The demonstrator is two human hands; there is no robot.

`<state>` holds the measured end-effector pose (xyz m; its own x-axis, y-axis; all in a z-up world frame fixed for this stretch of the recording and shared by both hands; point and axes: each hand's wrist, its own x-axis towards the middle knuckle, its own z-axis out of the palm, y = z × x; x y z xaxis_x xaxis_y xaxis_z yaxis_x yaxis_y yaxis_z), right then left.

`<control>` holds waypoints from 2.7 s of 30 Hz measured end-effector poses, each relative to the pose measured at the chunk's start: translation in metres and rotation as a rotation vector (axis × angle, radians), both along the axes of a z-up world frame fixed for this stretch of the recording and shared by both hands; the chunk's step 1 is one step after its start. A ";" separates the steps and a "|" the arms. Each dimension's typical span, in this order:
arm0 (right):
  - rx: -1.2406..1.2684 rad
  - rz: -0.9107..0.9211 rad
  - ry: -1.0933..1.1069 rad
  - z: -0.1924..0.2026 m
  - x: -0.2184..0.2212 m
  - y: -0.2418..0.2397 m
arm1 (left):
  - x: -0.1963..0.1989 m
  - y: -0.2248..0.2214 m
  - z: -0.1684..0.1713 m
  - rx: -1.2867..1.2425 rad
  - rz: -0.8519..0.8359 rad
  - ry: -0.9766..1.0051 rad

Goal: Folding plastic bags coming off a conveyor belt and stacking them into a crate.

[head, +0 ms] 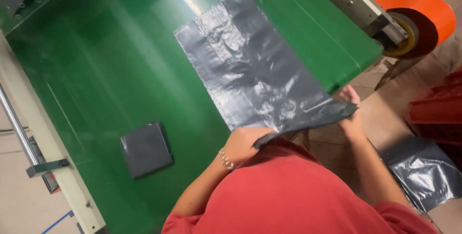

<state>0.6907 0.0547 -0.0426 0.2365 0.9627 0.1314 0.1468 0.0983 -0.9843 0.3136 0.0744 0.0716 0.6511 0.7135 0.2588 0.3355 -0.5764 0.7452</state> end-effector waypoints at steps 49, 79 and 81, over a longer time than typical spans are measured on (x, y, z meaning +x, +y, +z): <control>0.376 0.330 -0.749 0.087 -0.150 0.271 | -0.049 0.151 -0.098 -1.135 0.664 -1.002; 0.540 0.497 -1.183 0.036 -0.192 0.108 | -0.071 0.062 -0.109 0.786 0.432 0.723; 0.643 0.612 -1.026 0.023 -0.209 0.092 | -0.061 0.067 -0.110 0.625 0.243 0.722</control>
<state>0.4817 0.1463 -0.0191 -0.6794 0.5792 0.4505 0.5477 0.8089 -0.2141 0.2524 0.1416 -0.0385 0.6551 0.7187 0.2332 0.7513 -0.6522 -0.1005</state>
